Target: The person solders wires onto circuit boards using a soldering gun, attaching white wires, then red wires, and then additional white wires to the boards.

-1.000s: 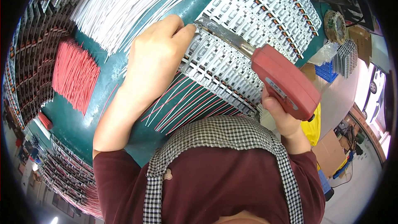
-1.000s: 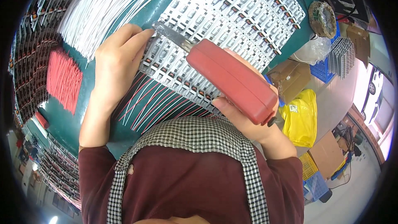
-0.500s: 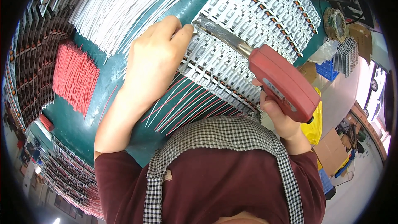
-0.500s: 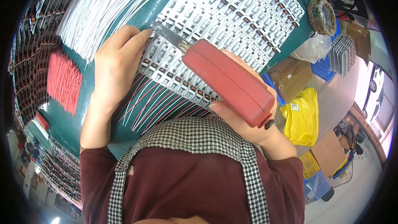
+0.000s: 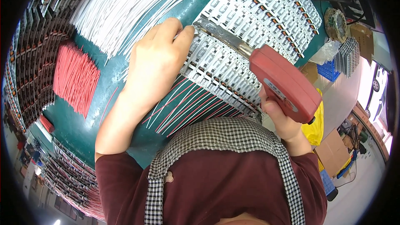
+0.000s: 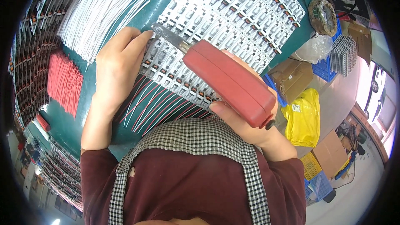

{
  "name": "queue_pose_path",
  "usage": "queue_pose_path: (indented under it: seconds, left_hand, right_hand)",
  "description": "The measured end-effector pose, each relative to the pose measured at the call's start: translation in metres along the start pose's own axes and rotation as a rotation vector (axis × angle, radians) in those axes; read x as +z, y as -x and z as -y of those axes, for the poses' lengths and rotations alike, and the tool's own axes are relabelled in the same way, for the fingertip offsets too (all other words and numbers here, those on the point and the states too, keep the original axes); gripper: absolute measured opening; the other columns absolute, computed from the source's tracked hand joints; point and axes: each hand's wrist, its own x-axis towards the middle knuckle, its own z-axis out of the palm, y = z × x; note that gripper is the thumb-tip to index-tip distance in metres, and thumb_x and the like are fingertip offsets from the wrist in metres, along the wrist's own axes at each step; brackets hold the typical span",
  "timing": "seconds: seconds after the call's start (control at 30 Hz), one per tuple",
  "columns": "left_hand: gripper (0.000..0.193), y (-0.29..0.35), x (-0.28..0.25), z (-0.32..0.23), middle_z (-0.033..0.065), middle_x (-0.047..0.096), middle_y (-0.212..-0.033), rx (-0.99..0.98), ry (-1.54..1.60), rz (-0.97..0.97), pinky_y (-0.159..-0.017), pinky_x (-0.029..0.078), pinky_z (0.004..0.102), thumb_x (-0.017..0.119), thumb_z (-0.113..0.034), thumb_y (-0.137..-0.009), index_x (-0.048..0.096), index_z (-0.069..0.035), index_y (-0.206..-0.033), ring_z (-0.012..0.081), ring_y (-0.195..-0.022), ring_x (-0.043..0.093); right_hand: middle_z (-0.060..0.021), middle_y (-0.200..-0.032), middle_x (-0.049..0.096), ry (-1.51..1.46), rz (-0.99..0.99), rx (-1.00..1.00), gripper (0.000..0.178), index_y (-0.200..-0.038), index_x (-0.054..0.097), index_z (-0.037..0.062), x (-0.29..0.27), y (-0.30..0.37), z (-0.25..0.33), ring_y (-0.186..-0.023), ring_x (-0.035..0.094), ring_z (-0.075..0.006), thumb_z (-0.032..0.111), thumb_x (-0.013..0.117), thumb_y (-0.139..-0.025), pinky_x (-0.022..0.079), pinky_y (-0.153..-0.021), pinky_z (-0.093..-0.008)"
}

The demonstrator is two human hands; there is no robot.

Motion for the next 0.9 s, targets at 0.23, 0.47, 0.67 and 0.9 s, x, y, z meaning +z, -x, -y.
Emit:
queue_pose_path:
  seconds: [0.23, 0.47, 0.67, 0.9]
  left_hand:
    - [0.028, -0.002, -0.001, -0.001, 0.007, 0.051, -0.083, -0.004, -0.002, 0.013, -0.061, 0.05, 0.0322, 0.056, -0.005, -0.069, 0.059, -0.004, -0.096, 0.0224, -0.075, 0.058]
    - [0.025, -0.005, -0.003, -0.004, 0.0106, 0.053, -0.082, 0.005, 0.047, -0.003, -0.063, 0.048, 0.0343, 0.055, -0.003, -0.071, 0.059, -0.001, -0.096, 0.0262, -0.074, 0.058]
    - [0.027, -0.004, -0.003, -0.009, 0.0133, 0.056, -0.086, -0.017, 0.04, -0.001, -0.065, 0.047, 0.0361, 0.054, 0.006, -0.072, 0.061, 0.003, -0.098, 0.0289, -0.075, 0.058]
    - [0.027, -0.001, -0.005, -0.005, 0.0128, 0.056, -0.087, -0.036, -0.011, -0.003, -0.065, 0.047, 0.0359, 0.054, 0.003, -0.072, 0.061, 0.002, -0.098, 0.0288, -0.076, 0.058]
  right_hand:
    - [-0.0184, -0.126, 0.05, 0.184, 0.018, -0.044, 0.049, -0.114, 0.057, -0.0009, -0.006, 0.003, -0.006, -0.113, 0.052, -0.028, 0.006, 0.074, -0.069, 0.042, -0.093, -0.0342]
    - [-0.0194, -0.111, 0.054, -0.241, -0.393, -0.431, 0.047, -0.123, 0.04, -0.0007, -0.032, 0.014, -0.006, -0.056, 0.05, -0.012, 0.023, 0.058, -0.087, 0.041, -0.049, -0.0229]
    - [-0.0165, -0.099, 0.058, -0.086, -0.917, -0.656, 0.037, -0.122, 0.042, -0.0003, -0.077, 0.015, -0.007, -0.056, 0.05, -0.0101, 0.016, 0.053, -0.09, 0.039, -0.047, -0.0212]
    - [-0.0122, -0.09, 0.062, 0.138, -1.08, -0.484, 0.029, -0.114, 0.048, -0.0034, -0.088, 0.001, -0.014, -0.051, 0.049, -0.0076, 0.008, 0.053, -0.089, 0.039, -0.047, -0.0196]
